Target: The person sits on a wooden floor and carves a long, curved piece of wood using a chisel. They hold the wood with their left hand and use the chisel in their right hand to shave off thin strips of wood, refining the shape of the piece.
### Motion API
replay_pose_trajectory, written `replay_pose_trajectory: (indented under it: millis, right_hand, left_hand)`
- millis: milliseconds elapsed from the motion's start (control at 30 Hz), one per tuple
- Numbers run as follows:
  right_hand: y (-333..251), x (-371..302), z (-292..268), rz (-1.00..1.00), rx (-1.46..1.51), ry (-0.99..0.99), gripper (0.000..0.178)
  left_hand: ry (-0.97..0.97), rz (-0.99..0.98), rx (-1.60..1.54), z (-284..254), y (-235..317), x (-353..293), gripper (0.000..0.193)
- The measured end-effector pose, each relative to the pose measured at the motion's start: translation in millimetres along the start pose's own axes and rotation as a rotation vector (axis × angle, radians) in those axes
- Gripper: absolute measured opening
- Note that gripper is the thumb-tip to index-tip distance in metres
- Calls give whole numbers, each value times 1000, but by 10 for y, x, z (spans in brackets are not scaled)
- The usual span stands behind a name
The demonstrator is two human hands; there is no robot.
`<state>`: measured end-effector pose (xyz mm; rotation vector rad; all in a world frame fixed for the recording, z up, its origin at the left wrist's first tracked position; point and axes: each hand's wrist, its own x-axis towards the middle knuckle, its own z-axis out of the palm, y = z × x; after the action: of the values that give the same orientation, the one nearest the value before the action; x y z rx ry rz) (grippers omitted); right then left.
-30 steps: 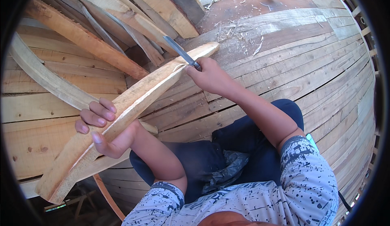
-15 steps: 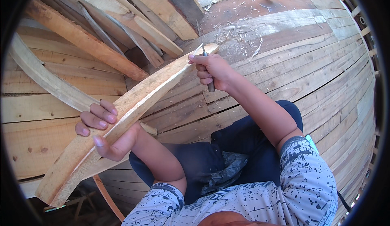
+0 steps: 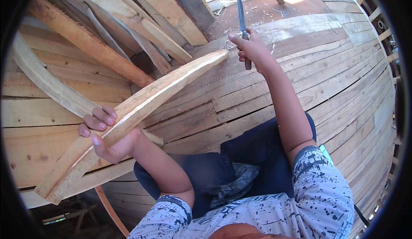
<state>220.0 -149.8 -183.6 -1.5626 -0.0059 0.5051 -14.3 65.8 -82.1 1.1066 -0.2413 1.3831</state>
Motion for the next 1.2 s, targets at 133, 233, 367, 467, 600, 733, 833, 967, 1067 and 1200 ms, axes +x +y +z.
replay_pose_trajectory:
  millis: [133,233,367,467,600,733,833,967,1067,1200]
  right_hand:
    - [279,207,-38,48,-42,-65,26]
    - [267,28,139,-70,-128,-205,25]
    - [141,-350,432,-38,-264,-399,33]
    - [168,-460,511,112,-287,-505,44]
    - [416,-489,497,-45,-369,-421,45]
    - [183,-1178,694,-563,-493,-372,37]
    - [127,-1483,760,-646,-317,-408,37]
    - [555,-997,587,-257,-587,-184,44]
    - [359,-1147,612,-240,-470,-251,45]
    - [408,-1465,751,-580,-431,-238,48]
  left_hand:
    - [-2,4,-15,-4,1,6,16]
    - [-8,2,-20,41,17,0,16]
    - [-43,11,-33,64,27,-21,21]
    - [34,13,-13,167,42,-74,20]
    - [112,14,14,364,50,-153,18]
    - [84,39,21,368,138,-217,23]
    - [71,47,50,441,140,-291,28]
    - [61,39,-8,589,135,-367,36]
    - [-38,26,-32,524,180,-418,36]
    - [-122,14,-30,483,211,-459,36]
